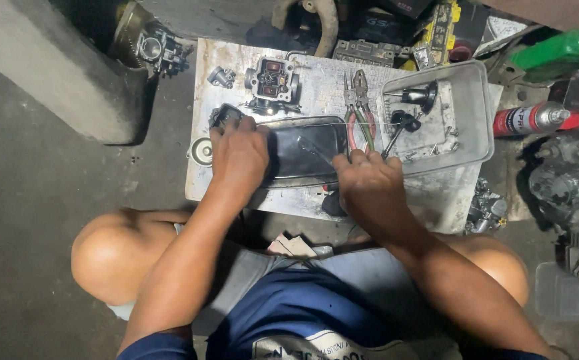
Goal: The person cleans a small metal component in a tray of liquid using a brush, then places it on a workbench. They proceed to use a screwdriver to tighten screws on a carburetor assembly and manipulate other small engine parts.
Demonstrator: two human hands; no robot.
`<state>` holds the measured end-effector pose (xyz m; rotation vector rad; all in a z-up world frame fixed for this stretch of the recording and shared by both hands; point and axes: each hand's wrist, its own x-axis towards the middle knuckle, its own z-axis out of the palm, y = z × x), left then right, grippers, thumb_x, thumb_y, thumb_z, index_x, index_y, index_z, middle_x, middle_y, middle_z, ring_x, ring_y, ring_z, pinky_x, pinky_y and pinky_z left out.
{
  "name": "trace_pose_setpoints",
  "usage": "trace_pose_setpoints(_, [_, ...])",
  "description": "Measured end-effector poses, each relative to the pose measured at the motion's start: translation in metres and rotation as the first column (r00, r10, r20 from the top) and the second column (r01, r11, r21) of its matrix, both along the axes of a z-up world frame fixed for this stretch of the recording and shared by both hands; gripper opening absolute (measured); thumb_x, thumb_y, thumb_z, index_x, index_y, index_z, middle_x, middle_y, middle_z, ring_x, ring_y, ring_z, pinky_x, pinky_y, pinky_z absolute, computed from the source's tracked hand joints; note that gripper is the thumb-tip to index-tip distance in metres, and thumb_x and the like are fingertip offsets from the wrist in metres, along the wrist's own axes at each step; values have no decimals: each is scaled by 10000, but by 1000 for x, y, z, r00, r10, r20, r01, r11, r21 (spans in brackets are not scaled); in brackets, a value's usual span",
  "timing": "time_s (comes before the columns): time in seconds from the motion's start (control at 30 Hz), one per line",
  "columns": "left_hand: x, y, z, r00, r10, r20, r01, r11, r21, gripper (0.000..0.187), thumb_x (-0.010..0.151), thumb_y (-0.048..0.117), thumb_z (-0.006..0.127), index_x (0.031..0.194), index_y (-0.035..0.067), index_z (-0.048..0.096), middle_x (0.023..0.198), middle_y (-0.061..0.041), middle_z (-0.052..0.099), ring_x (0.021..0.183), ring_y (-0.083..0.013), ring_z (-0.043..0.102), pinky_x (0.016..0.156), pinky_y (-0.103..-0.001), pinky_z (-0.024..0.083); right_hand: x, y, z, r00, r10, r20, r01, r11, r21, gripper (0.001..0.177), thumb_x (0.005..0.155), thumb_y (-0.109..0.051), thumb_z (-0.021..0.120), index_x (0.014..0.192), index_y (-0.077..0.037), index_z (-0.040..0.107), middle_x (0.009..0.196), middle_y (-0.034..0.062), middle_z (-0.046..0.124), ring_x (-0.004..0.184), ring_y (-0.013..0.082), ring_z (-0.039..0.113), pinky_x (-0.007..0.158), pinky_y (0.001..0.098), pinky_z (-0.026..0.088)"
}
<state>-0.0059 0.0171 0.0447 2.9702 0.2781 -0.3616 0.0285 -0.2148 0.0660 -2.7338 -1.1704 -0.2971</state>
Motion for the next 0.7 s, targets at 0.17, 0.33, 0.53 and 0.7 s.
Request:
trace_pose_setpoints(0.17, [-1,-7,-17,994,-89,61,77,982,174,266,956,185,549,1042,142,798,1090,-130,735,1138,-383,608,940,-584,414,-1,-1,-5,999,8,33,-8,1000,-9,165,972,-128,665,815,-164,702,588,-8,574,510,169,566,516,300,405])
trace_pose_setpoints(0.33, [-2,-20,-34,986,-160,35,148,962,230,296,945,159,536,1115,135,777,1047,-145,737,1092,-377,611,878,-570,406,0,-3,-6,998,2,63,0,1000,-29,167,955,-122,656,802,-177,692,585,-11,564,519,161,565,509,300,395])
trace_pose_setpoints(0.53, [1,-33,-40,977,-130,-167,169,953,250,373,958,191,486,1225,127,739,1165,-147,723,1165,-373,529,895,-568,354,0,-5,-5,999,-1,41,3,999,-41,189,957,-130,660,776,-173,689,574,-7,570,504,151,555,509,296,401])
trace_pose_setpoints(0.7, [3,-40,-36,976,-201,-83,211,967,140,367,978,157,460,1211,129,742,1206,-145,705,1177,-368,520,957,-575,335,2,-9,-4,995,-11,98,11,1000,4,214,967,-110,582,793,-184,684,618,-2,555,559,171,557,553,310,402])
